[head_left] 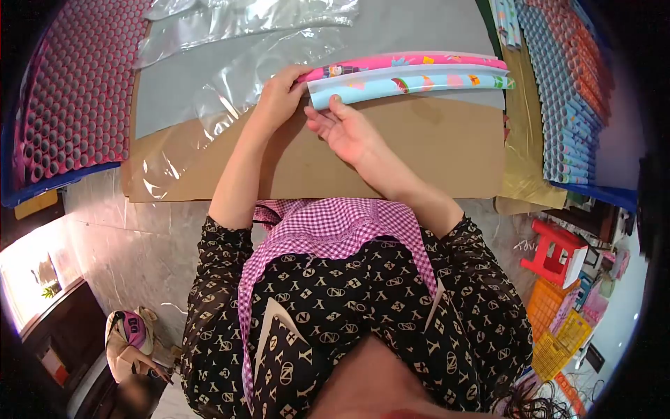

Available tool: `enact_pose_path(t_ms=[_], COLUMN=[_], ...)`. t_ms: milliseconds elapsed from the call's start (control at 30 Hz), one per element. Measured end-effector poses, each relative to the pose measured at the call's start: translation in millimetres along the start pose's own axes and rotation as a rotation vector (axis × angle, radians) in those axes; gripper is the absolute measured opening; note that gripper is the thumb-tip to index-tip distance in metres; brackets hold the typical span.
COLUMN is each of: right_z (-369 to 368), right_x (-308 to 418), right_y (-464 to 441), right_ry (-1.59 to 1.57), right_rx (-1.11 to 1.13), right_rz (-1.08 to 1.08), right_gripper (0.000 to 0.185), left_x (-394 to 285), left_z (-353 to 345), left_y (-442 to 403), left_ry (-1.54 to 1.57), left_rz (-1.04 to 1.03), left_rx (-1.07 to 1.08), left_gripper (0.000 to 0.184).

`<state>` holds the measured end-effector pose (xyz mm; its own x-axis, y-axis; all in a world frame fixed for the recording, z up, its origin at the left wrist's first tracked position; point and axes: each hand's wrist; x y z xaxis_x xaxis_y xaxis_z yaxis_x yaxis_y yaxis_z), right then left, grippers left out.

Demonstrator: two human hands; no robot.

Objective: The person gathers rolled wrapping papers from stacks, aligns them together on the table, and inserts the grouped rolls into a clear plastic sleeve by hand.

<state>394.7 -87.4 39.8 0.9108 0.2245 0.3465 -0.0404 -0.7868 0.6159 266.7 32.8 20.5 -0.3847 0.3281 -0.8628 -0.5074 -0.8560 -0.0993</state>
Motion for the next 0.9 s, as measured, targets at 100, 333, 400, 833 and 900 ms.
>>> enact_pose_path(t_ms=[100,333,400,833,900], right_z=[-1,-14,-14,-15,-15], right_x=[8,22,24,33,34], right_y=[-8,-11,-12,-17,-18], right_ry=[0.041,0.128,0.134,0.32,0.34], right_rx=[-0.031,-0.084,-0.074,-0.053,-0.086], right_rz=[-0.033,-0.048,-0.054,-0.163,-0.171], right_gripper=[0.03,0.029,0.029,0.032,0.032], left_x=[10,7,12,4,-3], left_z=[0,15,16,23,20], left_y=[-2,-1,-2,-5,1], left_ry=[0.177,0.074,0.079,0.103,0.178], left_rz=[-0.007,-0.102,-0.182,-0.118,-0.033], left_rx=[0.045,0.137,0.187,0.361,0.299], left_gripper=[0.031,0.038,0.043,0.053,0.054])
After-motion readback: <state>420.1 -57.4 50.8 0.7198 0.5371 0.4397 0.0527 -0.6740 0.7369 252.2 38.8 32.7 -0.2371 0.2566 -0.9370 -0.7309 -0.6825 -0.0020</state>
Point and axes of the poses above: each hand's wrist, its own y-axis away from the middle knuckle, its own z-axis out of the back of the hand, x = y × z, and after that the axes turned 4 degrees about -x, right-handed
